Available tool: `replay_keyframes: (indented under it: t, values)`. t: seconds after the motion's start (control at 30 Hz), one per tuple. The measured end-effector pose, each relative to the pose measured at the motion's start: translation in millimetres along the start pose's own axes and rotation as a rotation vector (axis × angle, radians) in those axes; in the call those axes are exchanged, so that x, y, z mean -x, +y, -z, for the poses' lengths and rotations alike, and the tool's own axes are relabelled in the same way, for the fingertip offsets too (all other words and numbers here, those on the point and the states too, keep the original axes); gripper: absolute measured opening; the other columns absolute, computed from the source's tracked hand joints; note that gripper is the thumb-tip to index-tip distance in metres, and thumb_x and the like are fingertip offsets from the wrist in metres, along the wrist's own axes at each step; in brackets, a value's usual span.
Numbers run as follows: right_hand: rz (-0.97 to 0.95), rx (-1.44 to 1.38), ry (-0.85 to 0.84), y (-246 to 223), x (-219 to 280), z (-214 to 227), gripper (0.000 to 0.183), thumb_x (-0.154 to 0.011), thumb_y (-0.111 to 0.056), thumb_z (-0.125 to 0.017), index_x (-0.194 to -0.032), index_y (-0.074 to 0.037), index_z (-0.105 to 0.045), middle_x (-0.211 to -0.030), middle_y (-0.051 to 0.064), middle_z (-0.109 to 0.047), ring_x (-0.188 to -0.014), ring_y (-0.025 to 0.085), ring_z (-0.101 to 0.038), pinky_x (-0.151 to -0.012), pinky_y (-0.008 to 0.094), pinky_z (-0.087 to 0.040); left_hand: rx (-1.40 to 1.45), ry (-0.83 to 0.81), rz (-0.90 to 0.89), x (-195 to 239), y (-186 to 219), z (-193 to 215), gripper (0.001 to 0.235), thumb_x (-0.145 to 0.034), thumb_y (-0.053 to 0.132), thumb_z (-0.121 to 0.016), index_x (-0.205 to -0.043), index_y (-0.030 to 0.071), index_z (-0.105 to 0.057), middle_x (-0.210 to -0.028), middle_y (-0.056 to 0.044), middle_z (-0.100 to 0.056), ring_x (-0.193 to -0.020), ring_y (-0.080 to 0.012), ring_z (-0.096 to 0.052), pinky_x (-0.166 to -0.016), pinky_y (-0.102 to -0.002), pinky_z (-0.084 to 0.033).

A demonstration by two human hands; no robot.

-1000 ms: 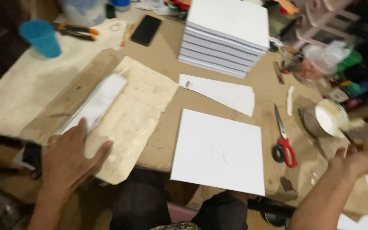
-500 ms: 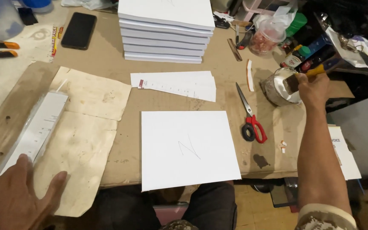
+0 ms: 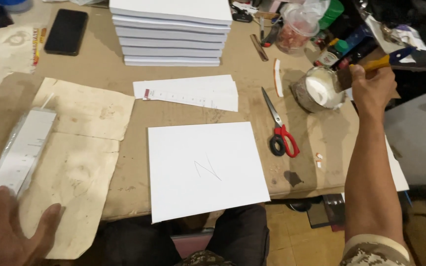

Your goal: Applying glue to labels and attaching them to paper covers for binding.

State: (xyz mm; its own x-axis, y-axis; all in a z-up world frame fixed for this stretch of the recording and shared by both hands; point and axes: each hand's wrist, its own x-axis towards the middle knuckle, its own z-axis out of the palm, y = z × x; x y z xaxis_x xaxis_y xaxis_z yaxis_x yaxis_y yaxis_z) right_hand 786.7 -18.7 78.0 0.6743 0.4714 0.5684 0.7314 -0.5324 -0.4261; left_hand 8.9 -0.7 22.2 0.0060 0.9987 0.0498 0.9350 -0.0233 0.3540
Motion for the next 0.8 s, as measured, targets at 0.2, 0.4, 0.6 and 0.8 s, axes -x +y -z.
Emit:
replay_keyframes:
  t: [0.2, 0.4, 0.6, 0.8]
  values:
    - [-0.146, 0.02, -0.115, 8, 25, 12, 0.052, -0.111, -0.038, -0.084, -0.08, -0.011, -0.052, -0.071, 0.002, -0.047, -0.064, 0.017, -0.047, -0.054, 0.044, -0.033, 0.131, 0.259, -0.192, 15, -31, -38, 0.087, -0.089, 0.033, -0.081, -0.151, -0.023, -0.057, -0.124, -0.036, -0.066, -0.112, -0.0471, -0.066, -0.095, -0.05, -0.055]
    - [-0.052, 0.171, -0.188, 31, 37, 23, 0.056, -0.109, -0.05, -0.077, -0.086, -0.001, -0.062, -0.08, 0.017, -0.065, -0.078, 0.037, -0.06, -0.062, 0.054, -0.04, 0.327, 0.156, -0.266, 10, -20, -21, 0.053, -0.091, 0.029, -0.076, -0.104, -0.008, -0.04, -0.081, -0.017, -0.047, -0.074, -0.0266, -0.053, -0.056, -0.033, -0.042]
    - [-0.084, 0.272, -0.408, -35, 56, 87, 0.04, -0.107, -0.037, -0.071, -0.122, -0.003, -0.056, -0.108, 0.02, -0.067, -0.092, 0.043, -0.059, -0.071, 0.054, -0.043, -0.159, 0.551, -0.763, 0, -84, -71, 0.056, -0.09, 0.035, -0.077, -0.133, 0.0, -0.065, -0.141, -0.045, -0.056, -0.112, -0.0554, -0.064, -0.098, -0.056, -0.062]
    - [-0.332, -0.955, -0.363, -43, 80, 61, 0.021, -0.108, -0.042, -0.071, -0.112, -0.028, -0.056, -0.091, -0.012, -0.056, -0.079, -0.001, -0.059, -0.068, 0.016, -0.05, -0.255, 0.084, -0.068, 3, -27, -13, 0.094, -0.084, 0.074, -0.05, -0.146, 0.003, -0.055, -0.126, -0.022, -0.071, -0.113, -0.0443, -0.07, -0.093, -0.057, -0.052]
